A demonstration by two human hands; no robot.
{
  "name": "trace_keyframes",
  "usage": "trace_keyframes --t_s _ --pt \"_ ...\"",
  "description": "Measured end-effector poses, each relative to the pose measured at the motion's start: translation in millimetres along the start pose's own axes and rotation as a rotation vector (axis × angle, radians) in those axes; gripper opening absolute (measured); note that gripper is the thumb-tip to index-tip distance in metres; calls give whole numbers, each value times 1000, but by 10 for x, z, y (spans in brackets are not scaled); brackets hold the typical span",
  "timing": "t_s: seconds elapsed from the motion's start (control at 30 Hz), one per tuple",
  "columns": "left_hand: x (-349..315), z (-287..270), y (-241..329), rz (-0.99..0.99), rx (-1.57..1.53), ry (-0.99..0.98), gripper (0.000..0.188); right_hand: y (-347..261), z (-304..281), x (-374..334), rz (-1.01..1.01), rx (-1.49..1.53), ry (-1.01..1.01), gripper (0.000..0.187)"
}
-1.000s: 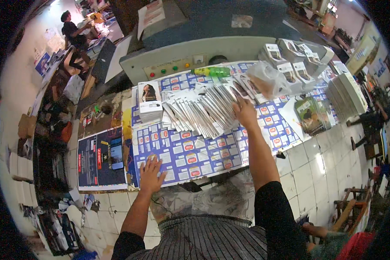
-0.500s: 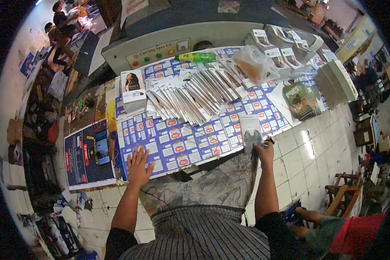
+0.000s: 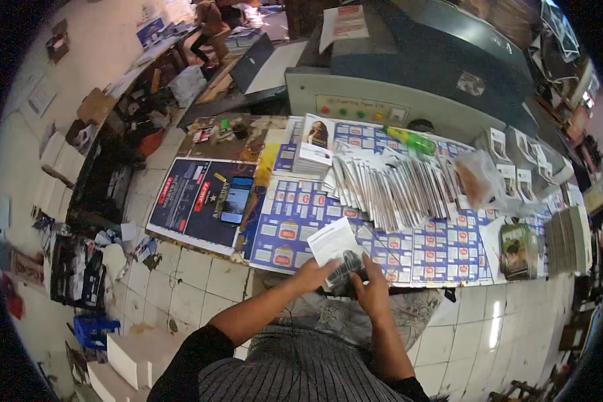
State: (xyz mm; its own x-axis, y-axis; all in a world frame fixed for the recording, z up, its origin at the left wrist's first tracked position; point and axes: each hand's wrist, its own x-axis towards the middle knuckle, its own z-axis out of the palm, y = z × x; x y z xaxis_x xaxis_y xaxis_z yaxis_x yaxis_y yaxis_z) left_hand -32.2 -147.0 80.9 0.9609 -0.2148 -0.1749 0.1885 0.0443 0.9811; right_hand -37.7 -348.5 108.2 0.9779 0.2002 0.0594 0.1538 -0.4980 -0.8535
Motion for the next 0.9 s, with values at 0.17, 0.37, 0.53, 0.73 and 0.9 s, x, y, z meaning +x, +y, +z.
trace_keyframes --t_s 0.17,0.37,0.53,0.73,0.9 --pt "-139 -138 66 -104 -79 101 43 -246 160 88 -316 -383 127 49" --pt "-225 -342 97 -67 -342 -96 72 -303 124 241 195 423 -150 29" --pt "-264 -423 160 22 -1035 -300 89 -235 257 305 351 982 -314 22" --pt "-132 -790 -64 -43 -229 415 40 154 470 497 352 522 -120 25" --pt "-5 -862 -251 -76 874 590 50 460 580 558 85 -76 63 35"
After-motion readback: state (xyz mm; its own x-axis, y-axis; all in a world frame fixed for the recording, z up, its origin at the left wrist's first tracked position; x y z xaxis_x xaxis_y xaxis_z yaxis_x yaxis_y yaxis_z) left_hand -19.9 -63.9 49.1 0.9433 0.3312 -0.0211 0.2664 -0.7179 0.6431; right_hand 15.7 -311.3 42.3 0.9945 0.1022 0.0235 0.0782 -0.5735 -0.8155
